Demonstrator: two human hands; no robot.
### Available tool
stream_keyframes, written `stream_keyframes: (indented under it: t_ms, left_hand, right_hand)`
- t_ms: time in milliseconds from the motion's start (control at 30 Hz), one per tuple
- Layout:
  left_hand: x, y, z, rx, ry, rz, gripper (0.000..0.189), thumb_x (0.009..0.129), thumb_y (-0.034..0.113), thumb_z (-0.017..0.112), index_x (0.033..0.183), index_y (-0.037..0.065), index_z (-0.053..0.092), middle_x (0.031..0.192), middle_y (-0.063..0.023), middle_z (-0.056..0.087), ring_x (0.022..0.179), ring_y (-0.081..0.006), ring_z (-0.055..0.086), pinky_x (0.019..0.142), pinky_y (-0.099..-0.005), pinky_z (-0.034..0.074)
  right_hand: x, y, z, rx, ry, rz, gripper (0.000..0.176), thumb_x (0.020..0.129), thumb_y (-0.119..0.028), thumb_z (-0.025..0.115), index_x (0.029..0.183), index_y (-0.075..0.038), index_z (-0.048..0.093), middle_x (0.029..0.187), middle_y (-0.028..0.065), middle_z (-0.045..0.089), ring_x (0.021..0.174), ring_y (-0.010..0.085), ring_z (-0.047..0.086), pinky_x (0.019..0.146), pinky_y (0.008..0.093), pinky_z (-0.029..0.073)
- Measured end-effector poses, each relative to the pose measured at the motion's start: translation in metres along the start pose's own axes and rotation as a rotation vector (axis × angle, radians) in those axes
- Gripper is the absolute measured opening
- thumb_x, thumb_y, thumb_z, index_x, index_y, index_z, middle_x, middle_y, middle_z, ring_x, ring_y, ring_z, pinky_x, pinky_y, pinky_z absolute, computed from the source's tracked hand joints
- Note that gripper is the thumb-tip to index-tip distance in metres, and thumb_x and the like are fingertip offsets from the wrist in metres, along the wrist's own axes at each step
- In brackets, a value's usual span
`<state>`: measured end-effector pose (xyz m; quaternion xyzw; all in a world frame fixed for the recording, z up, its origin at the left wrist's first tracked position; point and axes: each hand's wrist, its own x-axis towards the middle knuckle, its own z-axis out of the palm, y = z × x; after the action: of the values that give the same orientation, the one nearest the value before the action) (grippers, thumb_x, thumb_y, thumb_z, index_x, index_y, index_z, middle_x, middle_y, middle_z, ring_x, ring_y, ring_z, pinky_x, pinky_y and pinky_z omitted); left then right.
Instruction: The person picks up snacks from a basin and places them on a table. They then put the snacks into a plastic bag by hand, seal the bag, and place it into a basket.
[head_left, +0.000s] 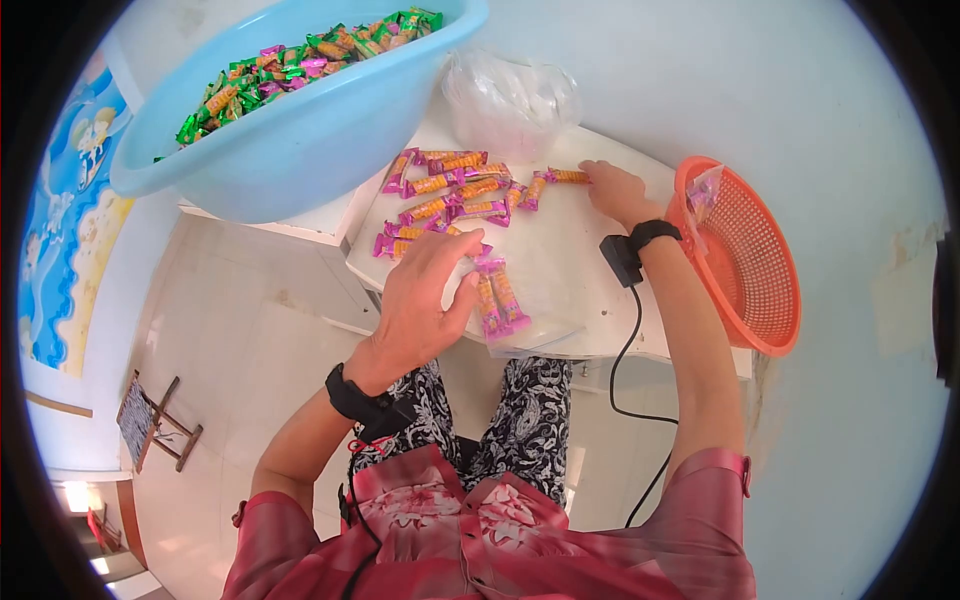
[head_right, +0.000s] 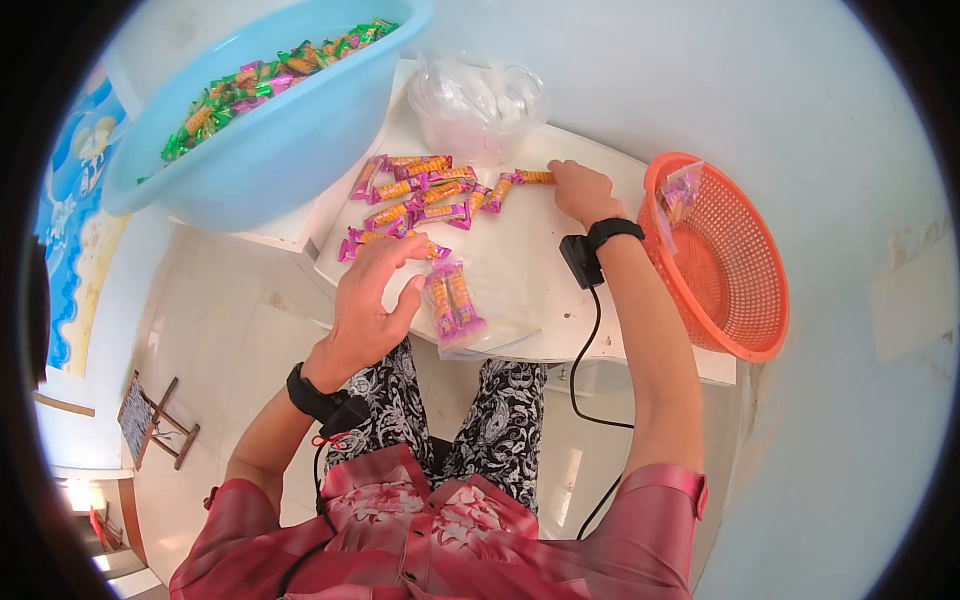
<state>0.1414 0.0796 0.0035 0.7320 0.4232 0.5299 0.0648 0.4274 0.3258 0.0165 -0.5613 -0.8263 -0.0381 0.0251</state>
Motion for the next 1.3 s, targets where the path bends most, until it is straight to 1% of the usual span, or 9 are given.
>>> stream_keyframes:
  t_ms: [67, 167, 367, 533, 600, 767, 933, 1100, 1300]
  left_hand:
    - [-0.003, 0.000, -0.001, 0.014, -0.001, 0.011, 0.045, 0.089, -0.002, 0.070, 0.134, 0.002, 0.065, 0.115, -0.0161, 0.074, 0.108, -0.0388, 0.067, 0.094, -0.0460, 0.054]
    - [-0.007, 0.002, 0.000, 0.045, -0.011, 0.042, 0.041, 0.088, -0.002, 0.071, 0.129, 0.002, 0.067, 0.113, -0.0161, 0.073, 0.107, -0.0384, 0.067, 0.092, -0.0457, 0.054]
    - [-0.016, 0.015, 0.006, 0.029, -0.060, 0.053, 0.038, 0.086, 0.006, 0.078, 0.122, 0.002, 0.069, 0.108, -0.0145, 0.069, 0.099, -0.0364, 0.065, 0.086, -0.0448, 0.053]
    - [-0.020, 0.031, 0.015, 0.107, -0.136, 0.144, 0.043, 0.080, 0.016, 0.086, 0.119, 0.004, 0.070, 0.106, -0.0128, 0.066, 0.100, -0.0337, 0.063, 0.088, -0.0426, 0.051]
    - [-0.022, 0.033, 0.021, 0.139, -0.175, 0.142, 0.040, 0.081, 0.016, 0.086, 0.117, 0.005, 0.071, 0.106, -0.0117, 0.066, 0.101, -0.0326, 0.063, 0.089, -0.0428, 0.051]
    - [-0.025, 0.024, 0.034, 0.129, -0.213, 0.129, 0.022, 0.084, 0.011, 0.082, 0.102, 0.005, 0.071, 0.100, -0.0094, 0.067, 0.092, -0.0314, 0.062, 0.081, -0.0432, 0.051]
    - [-0.021, 0.028, 0.042, 0.066, -0.130, 0.079, 0.010, 0.087, 0.005, 0.077, 0.094, 0.004, 0.070, 0.087, -0.0093, 0.067, 0.081, -0.0310, 0.062, 0.071, -0.0416, 0.052]
    - [-0.022, 0.033, 0.047, 0.078, -0.110, 0.081, 0.010, 0.088, 0.005, 0.077, 0.095, 0.004, 0.070, 0.087, -0.0091, 0.067, 0.081, -0.0303, 0.063, 0.070, -0.0414, 0.052]
    - [-0.022, 0.035, 0.049, 0.077, -0.085, 0.102, 0.011, 0.088, 0.003, 0.076, 0.097, 0.005, 0.070, 0.089, -0.0088, 0.067, 0.083, -0.0307, 0.064, 0.071, -0.0412, 0.053]
  right_hand:
    - [0.001, -0.003, -0.004, -0.057, -0.080, 0.028, 0.033, 0.097, -0.006, 0.053, 0.125, -0.010, 0.070, 0.125, 0.0121, 0.072, 0.120, 0.0349, 0.068, 0.096, 0.0497, 0.055]
    - [-0.012, -0.001, 0.006, 0.002, 0.100, 0.011, 0.017, 0.096, -0.009, 0.058, 0.105, -0.006, 0.072, 0.110, 0.0147, 0.074, 0.108, 0.0380, 0.071, 0.089, 0.0525, 0.056]
    - [-0.062, -0.002, -0.004, 0.230, 0.185, -0.006, 0.020, 0.094, -0.015, 0.065, 0.107, -0.002, 0.074, 0.105, 0.0186, 0.074, 0.098, 0.0384, 0.072, 0.086, 0.0507, 0.057]
    - [-0.164, -0.032, -0.035, 0.703, 0.286, 0.007, 0.029, 0.092, -0.012, 0.075, 0.117, 0.003, 0.069, 0.097, 0.0158, 0.073, 0.082, 0.0257, 0.071, 0.076, 0.0403, 0.058]
    - [-0.206, -0.045, -0.037, 0.911, 0.310, 0.073, 0.028, 0.094, -0.007, 0.077, 0.118, 0.003, 0.066, 0.094, 0.0095, 0.071, 0.082, 0.0147, 0.068, 0.069, 0.0314, 0.057]
    - [-0.289, -0.073, -0.034, 1.220, 0.212, 0.180, 0.021, 0.094, -0.003, 0.078, 0.112, 0.002, 0.068, 0.093, 0.0059, 0.072, 0.081, 0.0082, 0.067, 0.063, 0.0240, 0.057]
    - [-0.316, -0.096, -0.026, 1.136, 0.256, 0.181, 0.017, 0.092, -0.005, 0.082, 0.103, 0.001, 0.071, 0.090, 0.0053, 0.073, 0.077, 0.0097, 0.069, 0.065, 0.0255, 0.056]
    - [-0.302, -0.114, -0.023, 0.971, 0.399, 0.138, 0.018, 0.091, -0.007, 0.083, 0.101, -0.001, 0.070, 0.090, 0.0067, 0.071, 0.071, 0.0117, 0.068, 0.063, 0.0273, 0.055]
    - [-0.278, -0.127, -0.014, 0.734, 0.457, 0.085, 0.021, 0.090, -0.014, 0.085, 0.097, -0.005, 0.067, 0.088, 0.0075, 0.069, 0.064, 0.0200, 0.067, 0.057, 0.0341, 0.052]
